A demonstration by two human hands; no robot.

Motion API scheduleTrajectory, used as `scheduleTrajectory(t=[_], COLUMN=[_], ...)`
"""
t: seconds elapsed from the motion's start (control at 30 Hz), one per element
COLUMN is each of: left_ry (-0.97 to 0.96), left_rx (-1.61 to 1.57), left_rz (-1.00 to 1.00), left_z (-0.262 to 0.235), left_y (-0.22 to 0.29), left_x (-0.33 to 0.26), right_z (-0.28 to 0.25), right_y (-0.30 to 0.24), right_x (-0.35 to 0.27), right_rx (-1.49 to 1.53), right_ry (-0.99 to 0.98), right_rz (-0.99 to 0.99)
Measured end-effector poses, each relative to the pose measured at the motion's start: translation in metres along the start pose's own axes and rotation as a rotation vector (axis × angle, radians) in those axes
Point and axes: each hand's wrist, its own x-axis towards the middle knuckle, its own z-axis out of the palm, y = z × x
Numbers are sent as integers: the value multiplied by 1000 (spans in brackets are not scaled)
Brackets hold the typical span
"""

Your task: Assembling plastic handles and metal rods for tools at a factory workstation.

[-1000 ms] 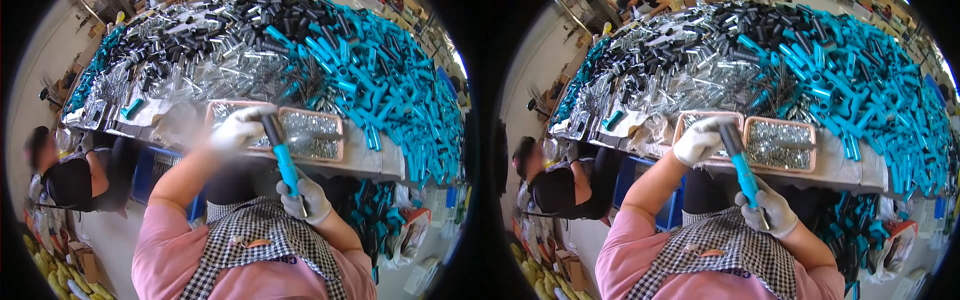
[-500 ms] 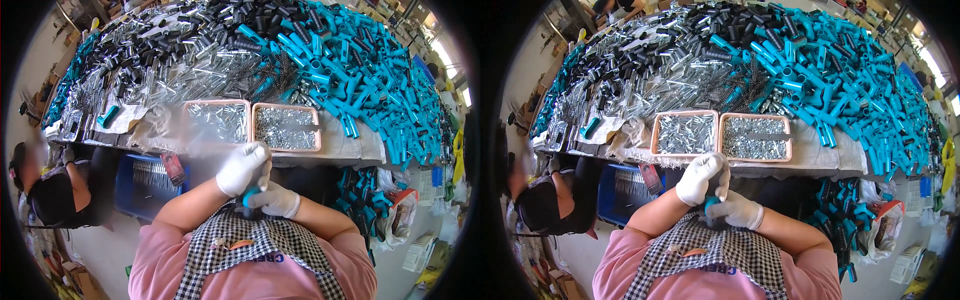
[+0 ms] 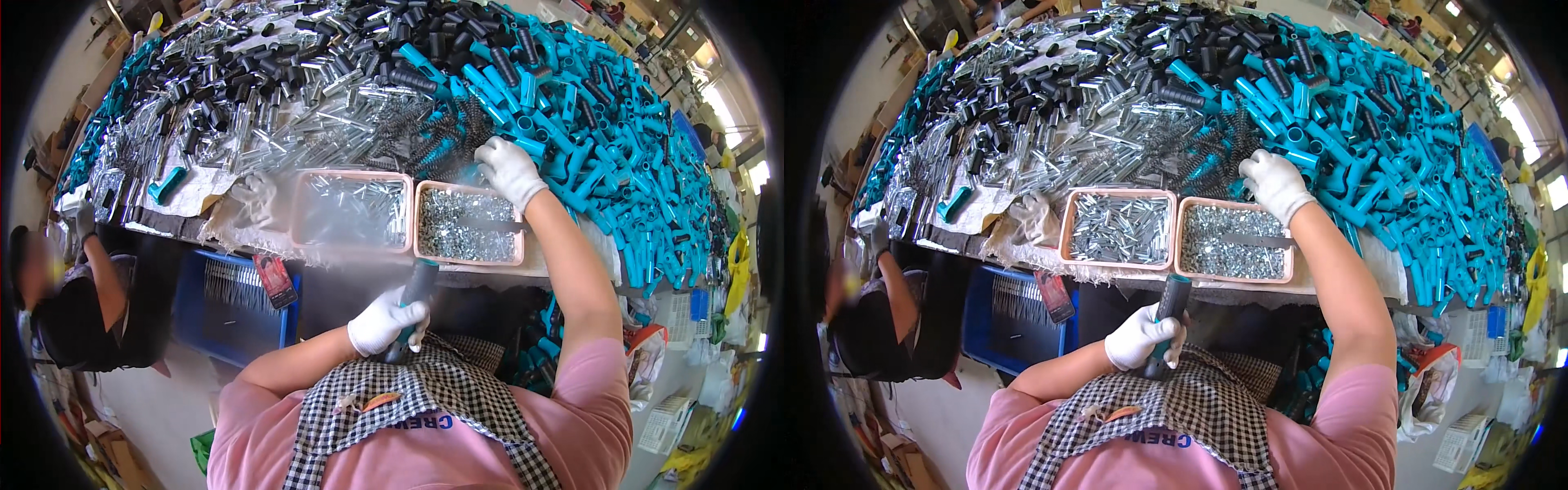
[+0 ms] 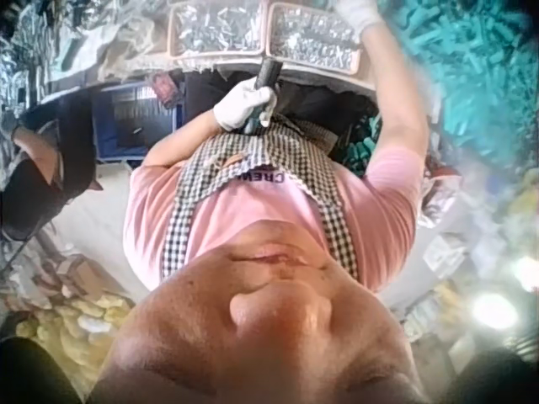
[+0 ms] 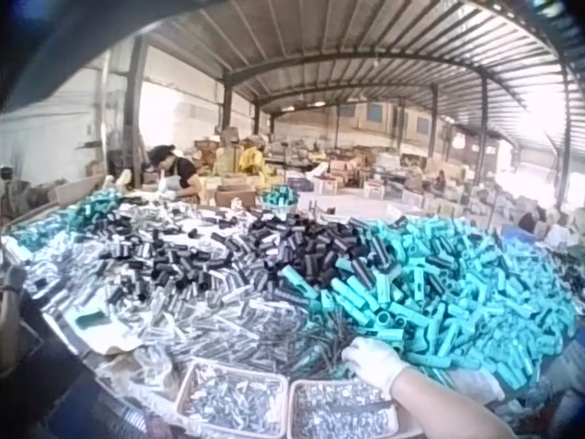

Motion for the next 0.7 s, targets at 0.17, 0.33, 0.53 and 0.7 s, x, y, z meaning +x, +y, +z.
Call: scheduleTrajectory(t=[0.17, 0.33, 0.53, 0.7], left_ry=[145, 221, 343, 232], left_rx=[132, 471, 1075, 1607], left_rz=[29, 65, 312, 65], left_z=[5, 2, 8, 15], left_y=[9, 19, 35, 32], left_x=[-8, 2, -8, 4], right_z=[-22, -35, -75, -50], right_y=[-10, -27, -87, -116], right_x=[-16, -42, -127, -164], right_rx=[305, 1114, 916, 829], right_ry=[54, 60, 151, 233], right_rz=[173, 697, 33, -287])
